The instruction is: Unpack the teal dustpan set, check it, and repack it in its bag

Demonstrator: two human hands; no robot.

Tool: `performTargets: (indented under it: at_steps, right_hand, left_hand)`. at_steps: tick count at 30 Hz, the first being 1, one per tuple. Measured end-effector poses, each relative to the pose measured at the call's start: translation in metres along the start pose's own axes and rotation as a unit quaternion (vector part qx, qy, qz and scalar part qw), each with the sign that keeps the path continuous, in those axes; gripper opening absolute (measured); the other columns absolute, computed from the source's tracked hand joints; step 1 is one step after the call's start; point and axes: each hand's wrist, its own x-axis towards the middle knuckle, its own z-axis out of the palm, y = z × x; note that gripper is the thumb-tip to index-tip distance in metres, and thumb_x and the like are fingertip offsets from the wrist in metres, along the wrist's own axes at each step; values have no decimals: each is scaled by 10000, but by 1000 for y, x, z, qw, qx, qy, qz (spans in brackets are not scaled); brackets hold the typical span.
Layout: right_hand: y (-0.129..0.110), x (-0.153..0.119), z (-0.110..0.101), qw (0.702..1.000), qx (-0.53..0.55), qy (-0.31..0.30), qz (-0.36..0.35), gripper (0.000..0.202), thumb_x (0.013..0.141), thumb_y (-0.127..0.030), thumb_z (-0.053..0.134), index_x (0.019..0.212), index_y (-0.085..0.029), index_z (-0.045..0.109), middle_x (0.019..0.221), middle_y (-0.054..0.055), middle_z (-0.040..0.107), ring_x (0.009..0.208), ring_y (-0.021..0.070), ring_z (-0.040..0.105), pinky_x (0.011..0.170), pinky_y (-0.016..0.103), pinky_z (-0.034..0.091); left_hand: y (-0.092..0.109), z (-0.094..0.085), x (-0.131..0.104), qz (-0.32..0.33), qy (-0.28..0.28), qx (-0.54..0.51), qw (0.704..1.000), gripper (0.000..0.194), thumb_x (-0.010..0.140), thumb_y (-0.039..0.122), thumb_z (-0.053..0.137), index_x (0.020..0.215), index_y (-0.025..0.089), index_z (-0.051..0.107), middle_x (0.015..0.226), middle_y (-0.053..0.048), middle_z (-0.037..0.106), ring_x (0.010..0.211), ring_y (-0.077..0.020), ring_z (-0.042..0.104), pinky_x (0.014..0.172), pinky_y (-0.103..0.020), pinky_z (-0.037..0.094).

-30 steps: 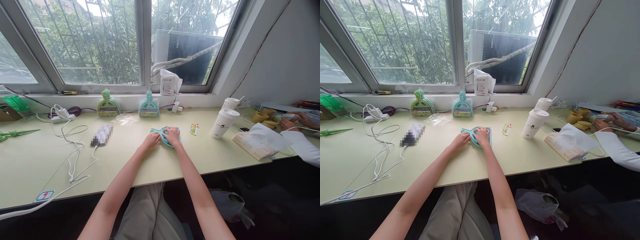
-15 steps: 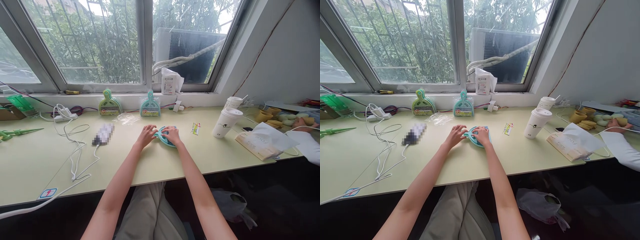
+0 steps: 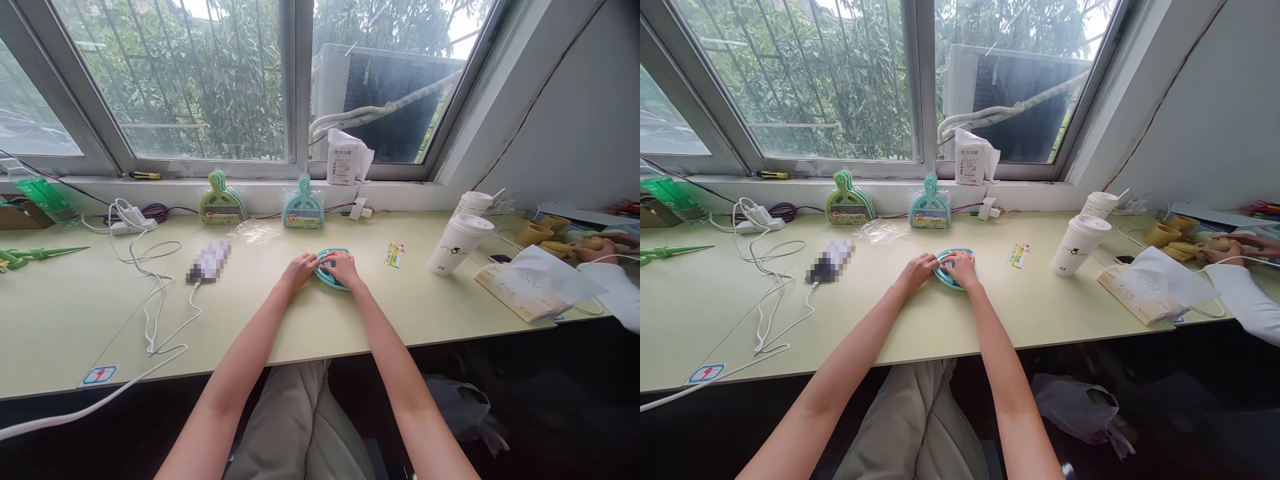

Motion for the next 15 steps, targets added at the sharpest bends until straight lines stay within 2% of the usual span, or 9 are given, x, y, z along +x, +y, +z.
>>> performTargets:
  at_steps: [4,10,15]
  right_hand:
    - [0,1,1,1000,-11,2,-7,139,848,-344,651,933,-300,752,1157,16,664,1121,216,510,959,391,332]
    - [1,3,0,1000,-21,-4,-15,140,854,-336,643,921,-290,756,1138,25,666,1112,219,508,938,378,349]
    - [-1,2,1,999,-39,3,-15,130,841,-329,657,911,-289,758,1120,21,667,1092,216,509,942,381,351]
  left_hand:
    - [0,5,1,-39,-32,-23,998,283,887,56,436,1025,184,647,982,-99,648,932,-214,599,731,-298,482]
    - [5,3,5,-87,-38,-83,992,249,866,68,462,950,169,674,932,-118,646,888,-225,638,789,-324,492]
    - [5,5,4,-69,-30,-89,993,292,858,54,437,999,174,664,963,-115,643,972,-231,621,825,-341,513]
